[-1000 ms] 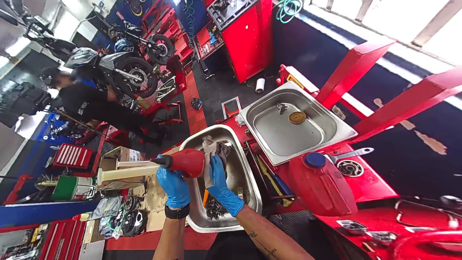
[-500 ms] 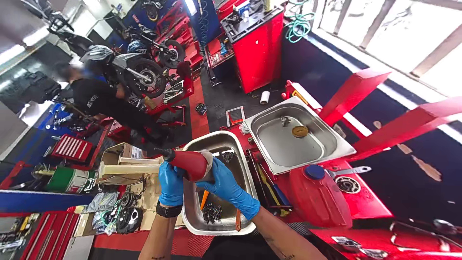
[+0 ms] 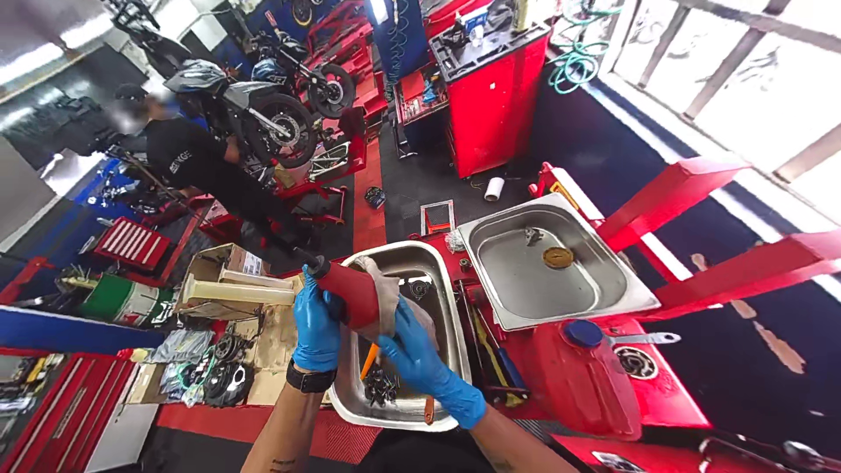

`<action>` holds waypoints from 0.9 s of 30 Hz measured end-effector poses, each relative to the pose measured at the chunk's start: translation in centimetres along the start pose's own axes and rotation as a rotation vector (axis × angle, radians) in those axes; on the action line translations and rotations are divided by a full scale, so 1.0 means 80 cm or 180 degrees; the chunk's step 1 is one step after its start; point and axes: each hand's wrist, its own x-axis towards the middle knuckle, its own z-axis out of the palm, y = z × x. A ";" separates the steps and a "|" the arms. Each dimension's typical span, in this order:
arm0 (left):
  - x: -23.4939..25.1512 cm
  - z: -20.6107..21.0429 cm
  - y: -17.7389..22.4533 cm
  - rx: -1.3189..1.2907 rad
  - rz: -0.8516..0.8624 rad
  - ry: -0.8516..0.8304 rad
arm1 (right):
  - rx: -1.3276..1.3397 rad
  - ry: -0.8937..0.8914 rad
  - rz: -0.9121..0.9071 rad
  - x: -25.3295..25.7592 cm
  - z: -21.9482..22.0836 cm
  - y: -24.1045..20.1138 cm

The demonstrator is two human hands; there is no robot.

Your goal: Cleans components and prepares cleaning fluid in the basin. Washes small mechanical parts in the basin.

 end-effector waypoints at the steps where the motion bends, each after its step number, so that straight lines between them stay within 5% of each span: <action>1: -0.002 -0.004 0.000 -0.0038 -0.0022 -0.0101 | 0.0433 -0.0047 0.0148 0.002 -0.012 0.000; 7: -0.019 -0.001 0.004 -0.0119 -0.0042 -0.0213 | 0.0144 -0.0524 0.0653 -0.005 -0.026 0.055; 12: -0.036 0.006 -0.018 0.0169 0.0235 -0.0494 | -0.0704 0.0425 0.0242 0.047 0.011 -0.012; 15: -0.041 0.002 -0.027 0.0328 0.0333 -0.0659 | -0.1409 0.0500 -0.0064 0.072 0.015 -0.040; 20: -0.028 0.000 -0.015 -0.0026 0.0168 -0.0443 | 0.0151 -0.0481 -0.0077 0.025 -0.029 -0.030; 23: -0.033 0.000 -0.017 -0.0117 0.0013 -0.0552 | 0.0648 -0.0239 0.0284 0.030 -0.031 -0.017; 27: -0.038 0.008 -0.039 0.0158 0.0169 -0.0895 | 0.0230 0.0107 0.0268 0.058 -0.015 0.009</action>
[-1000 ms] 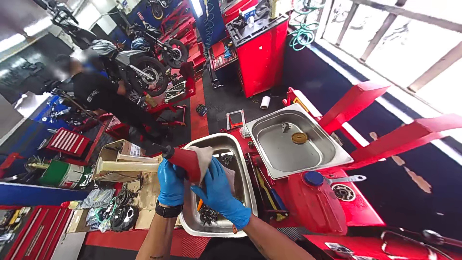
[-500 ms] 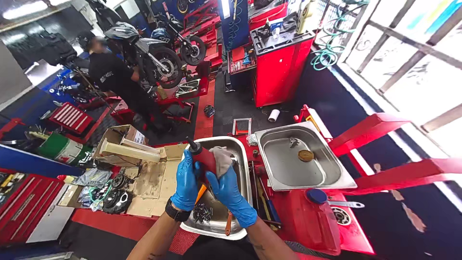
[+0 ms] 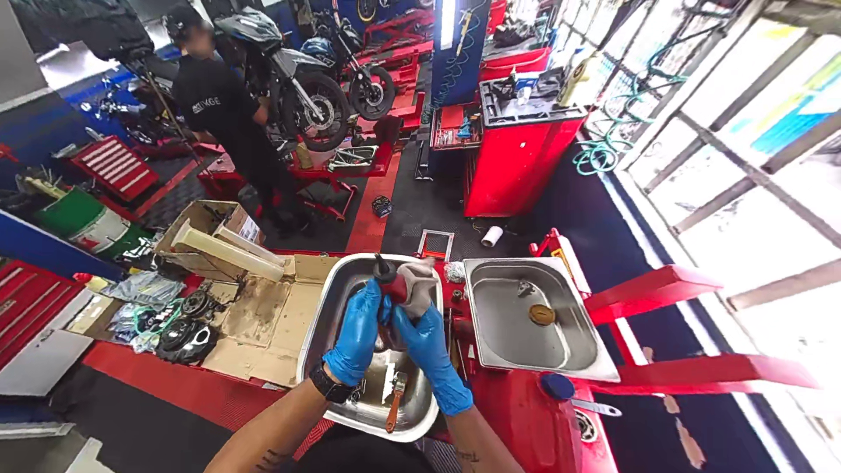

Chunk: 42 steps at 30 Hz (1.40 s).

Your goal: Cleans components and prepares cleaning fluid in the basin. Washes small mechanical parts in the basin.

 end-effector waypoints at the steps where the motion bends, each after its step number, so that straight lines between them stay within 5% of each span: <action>1: 0.000 0.002 -0.005 0.0031 0.0000 -0.0005 | -0.0225 0.0161 -0.0068 0.005 0.005 0.003; 6: 0.007 0.002 0.001 -0.0172 -0.0021 0.0135 | -0.0688 0.0706 -0.0230 0.014 0.023 -0.002; 13: 0.005 -0.008 0.016 -0.0411 -0.0137 0.0141 | 0.0874 -0.0903 0.0612 -0.012 -0.050 -0.008; 21: 0.001 0.004 0.011 0.0010 0.0020 -0.0026 | -0.1761 0.0075 0.0072 0.029 0.010 -0.053; 23: 0.006 0.003 0.015 -0.0124 0.0143 0.0012 | -0.1859 0.0344 -0.0094 0.030 0.024 -0.057; 27: 0.016 -0.005 0.034 -0.0570 0.0022 0.0153 | -0.0943 0.0450 -0.0175 -0.011 0.024 -0.026; 32: 0.030 -0.017 0.064 -0.0904 -0.0096 0.0281 | 0.0507 0.0217 0.1172 -0.047 -0.009 0.020; 37: 0.034 -0.011 0.069 -0.1185 0.0060 0.0205 | 0.2304 0.0936 0.1858 -0.059 -0.005 0.037; 42: 0.034 -0.025 0.084 0.0259 0.0735 -0.0256 | 0.2235 0.0957 0.1875 -0.053 -0.011 0.003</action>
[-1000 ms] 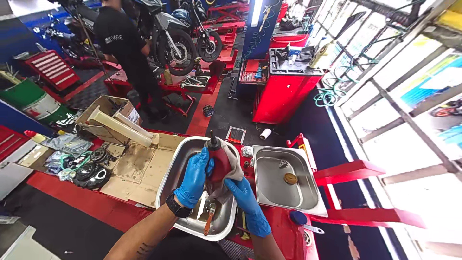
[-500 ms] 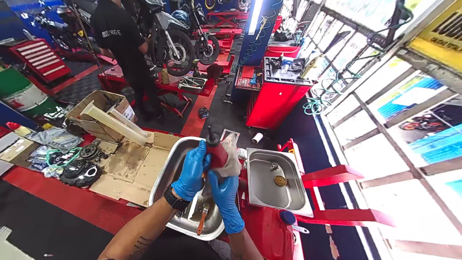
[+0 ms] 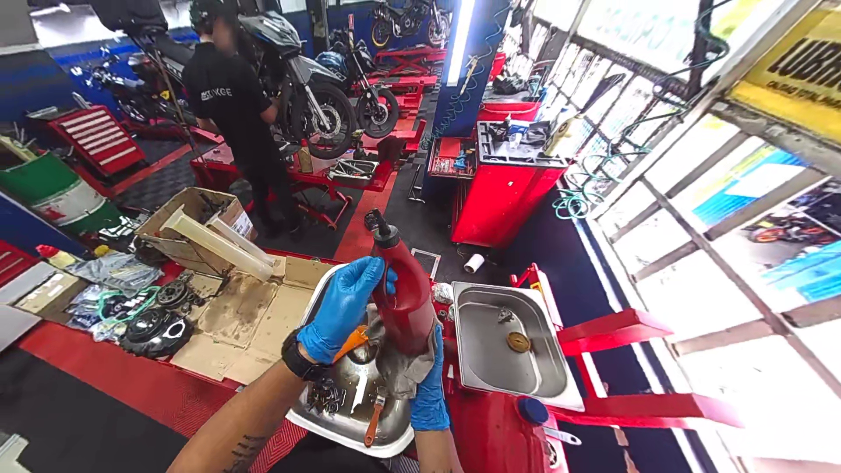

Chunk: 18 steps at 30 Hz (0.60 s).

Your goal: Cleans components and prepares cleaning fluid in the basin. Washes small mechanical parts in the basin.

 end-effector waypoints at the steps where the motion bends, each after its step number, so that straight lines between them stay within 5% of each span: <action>1: 0.005 -0.011 0.002 0.0586 0.0280 0.0066 | 0.0044 -0.0072 0.0060 0.000 -0.002 -0.003; 3: 0.023 -0.037 0.005 0.1440 0.0725 0.0198 | 0.0256 -0.0342 0.0272 0.000 -0.010 -0.006; 5: 0.046 -0.057 0.009 0.1453 0.0734 -0.0255 | 0.0129 -0.0563 0.0341 -0.006 -0.018 -0.004; 9: 0.071 -0.067 0.000 -0.0017 0.0240 -0.1954 | -0.1255 -0.1201 -0.0222 -0.001 -0.021 0.002; 11: 0.067 -0.060 -0.017 -0.0482 0.0128 -0.2246 | -0.1655 -0.1520 -0.0379 0.008 -0.033 0.012; 16: 0.043 -0.044 -0.052 -0.0574 0.0219 -0.0965 | -0.0607 -0.1317 0.0103 -0.012 -0.034 0.007; 18: 0.034 -0.038 -0.061 -0.0407 0.0214 -0.0453 | -0.1124 -0.0786 0.0175 -0.003 -0.014 0.019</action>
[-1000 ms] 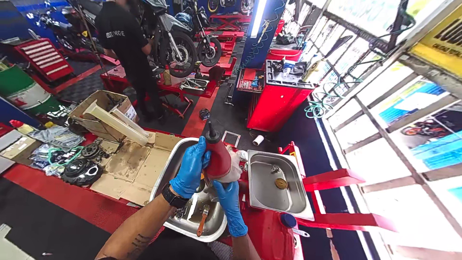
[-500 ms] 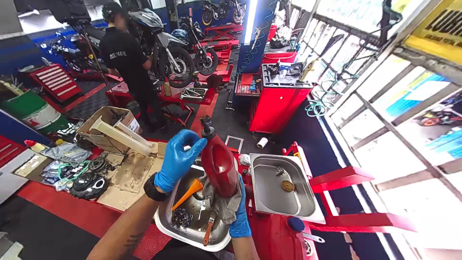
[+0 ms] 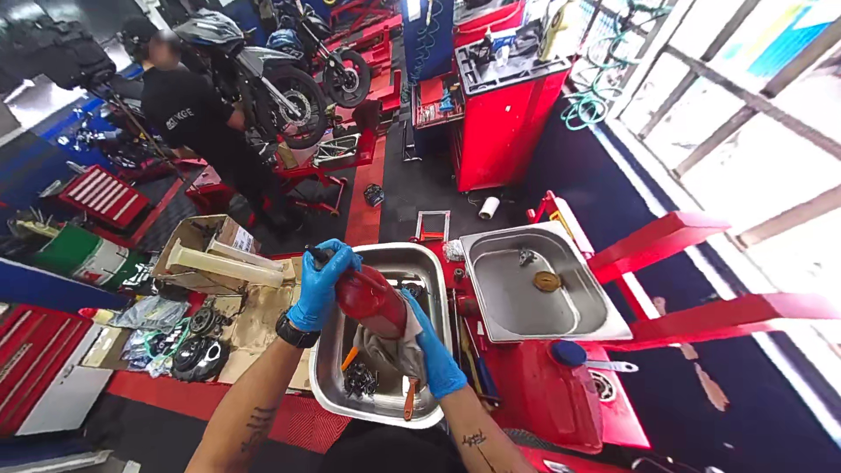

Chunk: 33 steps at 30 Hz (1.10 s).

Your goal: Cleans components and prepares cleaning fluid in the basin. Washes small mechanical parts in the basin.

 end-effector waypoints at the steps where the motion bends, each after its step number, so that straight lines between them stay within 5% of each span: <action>1: -0.003 0.003 -0.003 0.0091 0.0008 0.0165 | -0.0201 0.0583 0.0235 0.018 0.018 0.002; 4: -0.014 0.019 -0.004 0.0314 0.0002 0.0428 | -0.0913 0.1220 0.0323 0.052 0.050 0.000; 9: -0.027 0.033 -0.020 0.0586 -0.0144 0.0823 | -0.2149 0.1260 -0.1717 0.041 0.119 -0.055; 13: -0.028 0.031 -0.001 0.0668 -0.0246 0.0959 | -0.2814 0.1053 -0.2454 0.014 0.101 -0.013; 17: -0.030 0.026 0.009 0.0704 -0.0240 0.1001 | -0.2486 0.0780 -0.2214 -0.003 0.059 0.050; 21: -0.042 0.039 -0.002 0.1089 -0.0409 0.1024 | -0.2716 0.0767 -0.2482 0.004 0.092 -0.001; 29: -0.027 0.057 0.013 0.1098 -0.0039 0.1075 | -0.3383 0.0821 -0.2000 -0.008 0.081 -0.047; 33: -0.031 0.065 0.001 0.0885 -0.0297 0.1102 | -0.3132 0.0669 -0.1499 0.007 0.096 -0.075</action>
